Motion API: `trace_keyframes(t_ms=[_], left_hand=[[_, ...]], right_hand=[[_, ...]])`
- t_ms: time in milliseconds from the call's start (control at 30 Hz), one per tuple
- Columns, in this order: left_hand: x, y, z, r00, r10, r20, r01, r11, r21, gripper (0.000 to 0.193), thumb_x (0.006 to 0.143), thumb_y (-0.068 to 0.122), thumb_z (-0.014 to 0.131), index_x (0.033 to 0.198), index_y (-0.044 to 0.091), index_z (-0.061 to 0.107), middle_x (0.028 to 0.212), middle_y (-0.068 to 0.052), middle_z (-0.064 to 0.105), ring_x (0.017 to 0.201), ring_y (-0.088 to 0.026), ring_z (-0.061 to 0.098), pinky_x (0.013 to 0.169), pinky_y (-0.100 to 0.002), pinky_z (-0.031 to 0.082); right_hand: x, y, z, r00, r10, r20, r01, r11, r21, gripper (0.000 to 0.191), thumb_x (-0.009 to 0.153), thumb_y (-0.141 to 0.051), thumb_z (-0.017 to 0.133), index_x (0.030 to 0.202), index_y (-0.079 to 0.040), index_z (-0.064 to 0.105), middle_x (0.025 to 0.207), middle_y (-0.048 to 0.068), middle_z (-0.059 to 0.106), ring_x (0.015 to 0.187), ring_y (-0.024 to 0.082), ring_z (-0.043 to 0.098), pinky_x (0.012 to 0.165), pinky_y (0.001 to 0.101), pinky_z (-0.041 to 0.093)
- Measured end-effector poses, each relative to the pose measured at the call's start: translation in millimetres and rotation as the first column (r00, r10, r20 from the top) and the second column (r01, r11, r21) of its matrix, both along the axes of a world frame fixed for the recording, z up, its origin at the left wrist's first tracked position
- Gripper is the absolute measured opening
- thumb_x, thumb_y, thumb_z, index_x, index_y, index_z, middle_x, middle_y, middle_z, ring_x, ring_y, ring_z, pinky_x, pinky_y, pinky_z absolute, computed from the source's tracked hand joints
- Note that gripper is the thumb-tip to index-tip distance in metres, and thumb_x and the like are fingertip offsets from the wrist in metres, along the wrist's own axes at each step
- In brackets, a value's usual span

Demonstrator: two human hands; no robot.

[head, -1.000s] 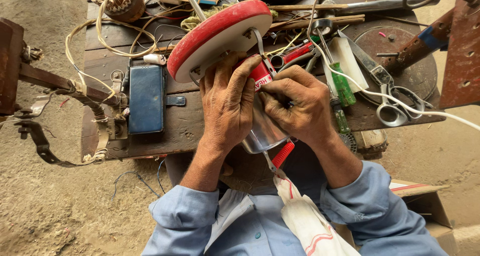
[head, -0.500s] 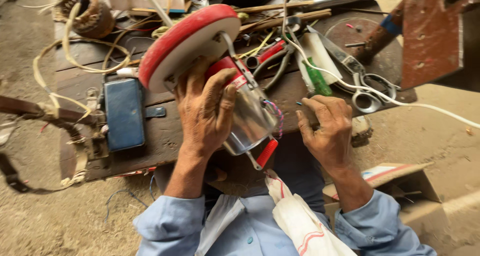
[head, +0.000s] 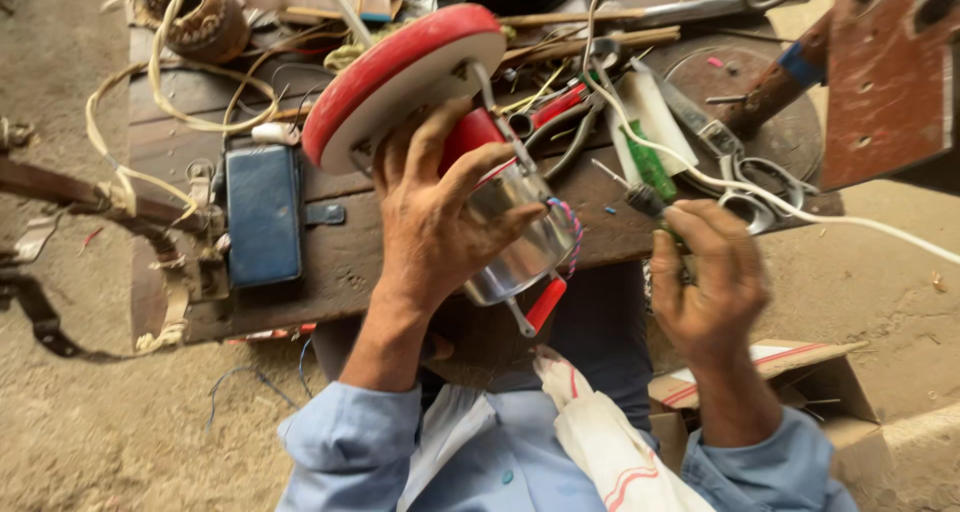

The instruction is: The person repairs a heavy-duty electric motor at a cluttered workbench. They hold the motor can and work on the wiring inside a metal bowl, use a green screwdriver to loosen and tighten screws on the motor housing, reposition the motor, and manipulate its terminals and wires by hand.

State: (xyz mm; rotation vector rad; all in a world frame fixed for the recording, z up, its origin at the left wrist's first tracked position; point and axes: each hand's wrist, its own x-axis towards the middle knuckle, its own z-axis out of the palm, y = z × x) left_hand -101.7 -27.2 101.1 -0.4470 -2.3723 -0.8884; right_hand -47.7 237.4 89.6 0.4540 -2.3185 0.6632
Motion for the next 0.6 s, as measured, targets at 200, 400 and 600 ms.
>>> trace_keyframes(t_ms=[200, 400, 600], left_hand=[[0, 3, 1, 0.998, -0.042, -0.036, 0.042, 0.999, -0.006, 0.051, 0.081, 0.052, 0.092, 0.121, 0.027, 0.073, 0.149, -0.006, 0.052, 0.142, -0.038, 0.044, 0.126, -0.061, 0.027], [2, 2, 3, 0.998, -0.058, -0.019, 0.058, 0.998, -0.001, 0.044, 0.079, 0.046, 0.093, 0.114, 0.028, 0.075, 0.145, -0.003, 0.057, 0.140, -0.035, 0.048, 0.124, -0.058, 0.028], [2, 2, 3, 0.998, -0.061, -0.007, 0.062, 0.998, 0.027, 0.040, 0.077, 0.044, 0.094, 0.108, 0.027, 0.075, 0.144, -0.004, 0.058, 0.141, -0.035, 0.048, 0.123, -0.056, 0.030]], right_hand=[[-18, -29, 89, 0.927, 0.374, 0.030, -0.374, 0.916, 0.143, 0.024, 0.089, 0.005, 0.077, 0.111, 0.003, 0.067, 0.110, 0.017, 0.066, 0.097, 0.031, 0.068, 0.084, 0.0419, 0.057], [-57, -45, 128, 0.808, 0.573, 0.140, -0.589, 0.769, 0.250, 0.029, 0.087, 0.005, 0.077, 0.115, 0.004, 0.066, 0.116, 0.018, 0.064, 0.103, 0.033, 0.068, 0.091, 0.0425, 0.058], [-65, -44, 142, 0.760, 0.616, 0.207, -0.649, 0.709, 0.274, 0.033, 0.086, 0.007, 0.075, 0.117, 0.003, 0.066, 0.118, 0.017, 0.062, 0.105, 0.036, 0.066, 0.091, 0.0434, 0.057]])
